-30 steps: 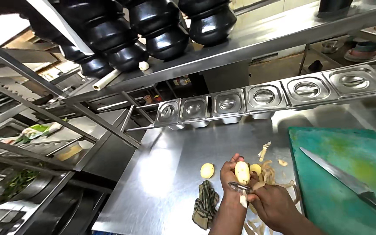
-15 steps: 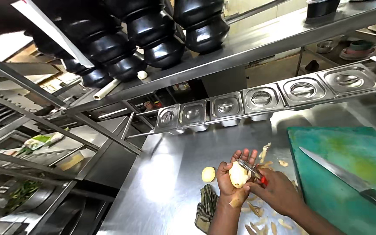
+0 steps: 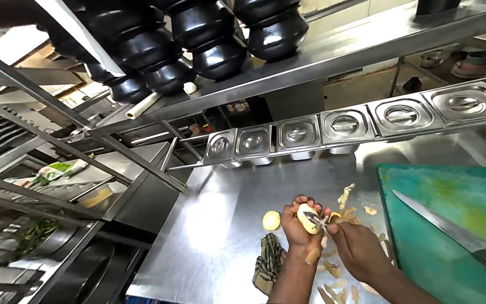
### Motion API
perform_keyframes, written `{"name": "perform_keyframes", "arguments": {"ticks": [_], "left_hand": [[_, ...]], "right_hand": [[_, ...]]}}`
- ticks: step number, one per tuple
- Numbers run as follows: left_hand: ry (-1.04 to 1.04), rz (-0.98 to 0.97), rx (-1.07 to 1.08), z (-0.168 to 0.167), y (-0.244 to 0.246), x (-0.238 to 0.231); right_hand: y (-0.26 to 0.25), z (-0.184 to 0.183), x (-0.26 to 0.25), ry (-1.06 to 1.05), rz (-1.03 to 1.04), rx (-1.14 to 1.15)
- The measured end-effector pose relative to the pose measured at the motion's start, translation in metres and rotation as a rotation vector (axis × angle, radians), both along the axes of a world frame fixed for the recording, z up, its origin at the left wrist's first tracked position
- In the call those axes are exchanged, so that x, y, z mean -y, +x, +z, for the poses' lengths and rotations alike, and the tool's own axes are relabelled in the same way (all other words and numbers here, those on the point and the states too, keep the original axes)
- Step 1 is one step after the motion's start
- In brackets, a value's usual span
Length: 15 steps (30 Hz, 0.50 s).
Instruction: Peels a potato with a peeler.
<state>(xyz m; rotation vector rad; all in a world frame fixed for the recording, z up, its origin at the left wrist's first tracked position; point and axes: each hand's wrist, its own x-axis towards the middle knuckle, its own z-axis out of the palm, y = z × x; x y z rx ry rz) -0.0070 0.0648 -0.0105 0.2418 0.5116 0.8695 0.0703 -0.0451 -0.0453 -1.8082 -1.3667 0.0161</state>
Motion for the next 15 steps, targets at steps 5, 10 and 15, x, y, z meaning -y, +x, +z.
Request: {"name": "perform_keyframes", "arguments": {"ticks": [5,10,15], "left_hand": [[0.028,0.121,-0.115,0.007,0.003,0.003],[-0.036,0.132,-0.150,0.010,0.002,-0.003],[-0.209,-0.124,0.180,-0.012,-0.015,-0.016]], "right_hand": [[-0.017,-0.009,0.006,0.041,-0.008,0.117],[0.010,-0.008,0.006,0.027,0.113,-0.658],[0.018,0.015,0.008,-0.296,0.167,-1.355]]}}
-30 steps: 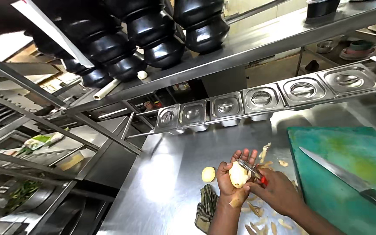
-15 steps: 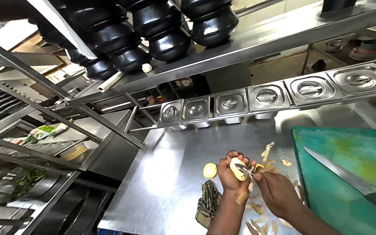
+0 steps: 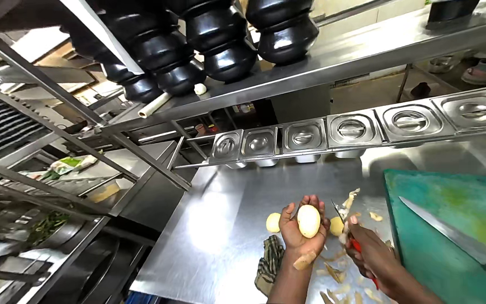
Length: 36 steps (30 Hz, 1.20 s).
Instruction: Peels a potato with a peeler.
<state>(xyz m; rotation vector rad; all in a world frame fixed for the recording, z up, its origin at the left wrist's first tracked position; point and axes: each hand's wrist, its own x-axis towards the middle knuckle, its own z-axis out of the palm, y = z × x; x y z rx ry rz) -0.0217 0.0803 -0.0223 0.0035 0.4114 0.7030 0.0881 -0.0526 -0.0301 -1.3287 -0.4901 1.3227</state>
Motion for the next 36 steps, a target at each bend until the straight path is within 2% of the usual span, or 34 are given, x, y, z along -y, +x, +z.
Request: {"name": "perform_keyframes", "arguments": {"ticks": [2,4,5,6,7,9,10,11,13,15,17,18,21,23,25,27,30,33,35,36], "left_hand": [[0.087,-0.064,0.101,-0.013,-0.005,-0.001],[0.162,-0.108,0.152,-0.017,-0.007,-0.002],[0.185,-0.125,0.139,-0.015,-0.008,-0.003],[0.197,-0.127,0.084,-0.013,-0.009,-0.003],[0.191,-0.112,-0.008,-0.011,-0.010,-0.003],[0.126,-0.073,-0.203,-0.010,-0.012,-0.003],[0.105,-0.061,-0.238,-0.012,-0.014,-0.004],[0.136,-0.057,-0.223,-0.017,-0.015,-0.006],[0.319,-0.055,-0.141,-0.032,-0.024,-0.008],[0.553,-0.058,-0.109,-0.041,-0.029,-0.010],[0.683,-0.036,-0.196,-0.037,-0.028,-0.011],[0.707,-0.034,-0.275,-0.035,-0.028,-0.007],[0.809,-0.135,-0.534,-0.028,-0.024,0.001],[0.883,-0.220,-0.603,-0.025,-0.019,0.007],[0.946,-0.264,-0.650,-0.021,-0.013,0.013],[0.976,-0.302,-0.674,-0.014,-0.010,0.018],[0.866,-0.312,-0.647,-0.005,-0.008,0.024],[0.589,-0.267,-0.599,-0.004,-0.001,0.033],[0.380,-0.245,-0.606,-0.008,0.001,0.028],[0.301,-0.236,-0.640,-0.011,0.001,0.021]], "right_hand": [[0.004,-0.005,-0.001,0.074,0.007,0.173],[0.011,-0.014,-0.004,0.117,0.022,0.456],[0.013,-0.016,-0.005,0.116,0.027,0.521],[0.013,-0.016,-0.006,0.104,0.043,0.477],[0.014,-0.013,-0.006,0.078,0.067,0.309],[0.012,-0.014,-0.006,-0.033,0.038,-0.343],[0.010,-0.019,-0.007,-0.064,-0.037,-0.596],[0.010,-0.025,-0.008,-0.069,-0.100,-0.708],[0.006,-0.047,-0.009,-0.136,-0.138,-0.726],[0.001,-0.065,-0.005,-0.203,-0.109,-0.619],[0.001,-0.056,-0.002,-0.166,-0.125,-0.451],[0.001,-0.049,0.003,-0.106,-0.108,-0.290],[0.008,-0.034,0.011,0.122,0.043,0.456],[0.005,-0.023,0.013,0.185,0.092,0.877],[0.000,-0.016,0.013,0.170,0.091,1.195],[-0.001,-0.017,0.012,0.151,0.065,1.339],[-0.003,-0.034,0.013,0.297,-0.092,1.548],[-0.006,-0.049,0.012,0.440,-0.199,1.764],[-0.004,-0.057,0.011,0.469,-0.254,1.692],[-0.005,-0.063,0.011,0.449,-0.292,1.561]]}}
